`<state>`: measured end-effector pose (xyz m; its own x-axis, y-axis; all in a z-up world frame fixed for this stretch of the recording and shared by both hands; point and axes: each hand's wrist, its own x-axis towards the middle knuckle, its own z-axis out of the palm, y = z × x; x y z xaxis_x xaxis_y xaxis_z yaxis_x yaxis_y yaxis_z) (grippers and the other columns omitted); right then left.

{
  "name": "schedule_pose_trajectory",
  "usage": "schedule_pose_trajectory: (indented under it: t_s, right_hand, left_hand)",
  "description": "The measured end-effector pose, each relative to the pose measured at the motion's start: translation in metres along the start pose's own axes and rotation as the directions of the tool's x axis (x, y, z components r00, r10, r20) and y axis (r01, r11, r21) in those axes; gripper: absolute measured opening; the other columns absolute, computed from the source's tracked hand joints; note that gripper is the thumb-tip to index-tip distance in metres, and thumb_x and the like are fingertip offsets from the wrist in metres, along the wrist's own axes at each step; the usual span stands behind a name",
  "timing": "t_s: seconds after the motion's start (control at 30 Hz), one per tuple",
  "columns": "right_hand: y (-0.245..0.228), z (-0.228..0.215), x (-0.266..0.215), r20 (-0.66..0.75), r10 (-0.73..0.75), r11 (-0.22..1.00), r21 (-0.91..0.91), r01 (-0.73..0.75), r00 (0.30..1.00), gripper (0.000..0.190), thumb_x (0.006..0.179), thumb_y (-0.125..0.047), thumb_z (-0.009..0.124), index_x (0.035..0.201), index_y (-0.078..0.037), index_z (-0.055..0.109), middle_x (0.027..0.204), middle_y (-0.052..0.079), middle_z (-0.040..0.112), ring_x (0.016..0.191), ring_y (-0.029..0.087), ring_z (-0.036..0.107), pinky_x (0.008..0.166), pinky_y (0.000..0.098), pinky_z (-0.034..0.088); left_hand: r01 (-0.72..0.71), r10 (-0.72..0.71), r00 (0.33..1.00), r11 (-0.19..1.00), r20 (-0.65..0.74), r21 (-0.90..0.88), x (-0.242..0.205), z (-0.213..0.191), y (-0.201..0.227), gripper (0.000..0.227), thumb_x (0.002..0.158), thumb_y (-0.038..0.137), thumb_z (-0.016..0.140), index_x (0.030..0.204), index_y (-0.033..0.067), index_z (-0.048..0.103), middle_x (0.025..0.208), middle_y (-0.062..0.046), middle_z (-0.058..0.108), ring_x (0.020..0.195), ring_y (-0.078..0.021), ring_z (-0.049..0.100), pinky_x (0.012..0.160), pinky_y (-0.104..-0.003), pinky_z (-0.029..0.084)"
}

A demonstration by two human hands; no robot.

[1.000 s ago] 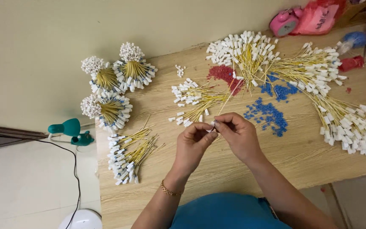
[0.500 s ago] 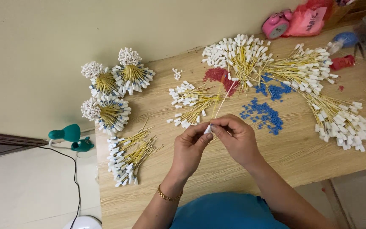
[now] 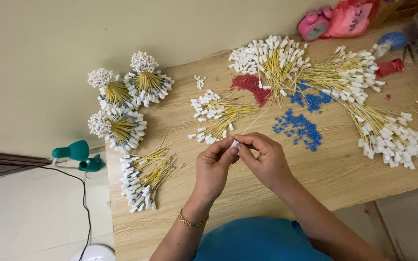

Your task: Assemble small electronic components by attaching plastic caps to thin wires.

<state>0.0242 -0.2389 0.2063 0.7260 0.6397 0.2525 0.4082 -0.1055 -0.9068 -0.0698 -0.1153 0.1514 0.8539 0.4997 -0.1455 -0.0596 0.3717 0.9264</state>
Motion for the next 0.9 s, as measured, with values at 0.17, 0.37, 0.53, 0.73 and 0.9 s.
schedule_pose_trajectory:
  t_s: [0.17,0.37,0.53,0.73,0.9]
  right_hand:
    - [0.011,0.009,-0.006,-0.010,-0.077,0.997,0.016,0.077,0.997,0.020,0.094,-0.002,0.069,0.114,-0.003,0.071,0.104,0.008,0.074,0.092,0.015,0.074,0.077,0.0277,0.061]
    - [0.055,0.028,-0.017,0.074,0.020,0.999,0.045,-0.023,0.997,0.023,0.095,-0.002,0.067,0.117,-0.003,0.070,0.106,0.010,0.073,0.092,0.017,0.072,0.077,0.0292,0.059]
    - [0.190,0.038,-0.047,0.106,0.335,0.940,-0.110,-0.324,0.936,0.019,0.092,-0.010,0.071,0.110,-0.006,0.073,0.096,0.010,0.073,0.081,0.019,0.070,0.071,0.0315,0.057]
    - [0.260,-0.024,-0.038,-0.249,0.389,0.818,-0.351,-0.457,0.887,0.014,0.087,-0.012,0.073,0.098,-0.005,0.071,0.095,0.012,0.073,0.082,0.025,0.072,0.074,0.0368,0.057]
    - [0.254,-0.035,-0.005,-0.258,0.281,0.784,-0.494,-0.376,0.924,0.019,0.091,-0.020,0.074,0.104,-0.006,0.071,0.097,0.012,0.071,0.087,0.029,0.069,0.078,0.0406,0.055]
  left_hand:
    - [0.027,-0.027,0.999,1.000,-0.035,0.011,0.003,-0.005,-0.007,0.025,0.098,0.001,0.067,0.122,-0.0015,0.071,0.102,-0.008,0.075,0.090,-0.0135,0.070,0.081,-0.030,0.061]
    - [0.021,-0.010,0.999,0.962,-0.042,0.273,0.013,-0.033,-0.018,0.021,0.096,0.005,0.068,0.116,0.0013,0.073,0.101,-0.007,0.074,0.089,-0.0136,0.072,0.079,-0.029,0.062]
    - [-0.007,-0.051,0.998,0.540,0.040,0.842,0.009,-0.081,-0.032,0.022,0.093,0.013,0.072,0.113,0.0071,0.078,0.090,-0.016,0.071,0.082,-0.0270,0.070,0.076,-0.038,0.055]
    - [0.104,-0.128,0.990,0.382,-0.059,0.918,-0.008,-0.120,-0.048,0.025,0.084,0.019,0.078,0.108,0.0097,0.080,0.097,-0.017,0.073,0.087,-0.0303,0.071,0.079,-0.040,0.057]
    - [-0.077,0.126,0.992,0.392,0.029,0.917,0.022,-0.122,-0.057,0.031,0.077,0.018,0.079,0.107,0.0078,0.079,0.106,-0.019,0.073,0.092,-0.0334,0.071,0.082,-0.042,0.058]
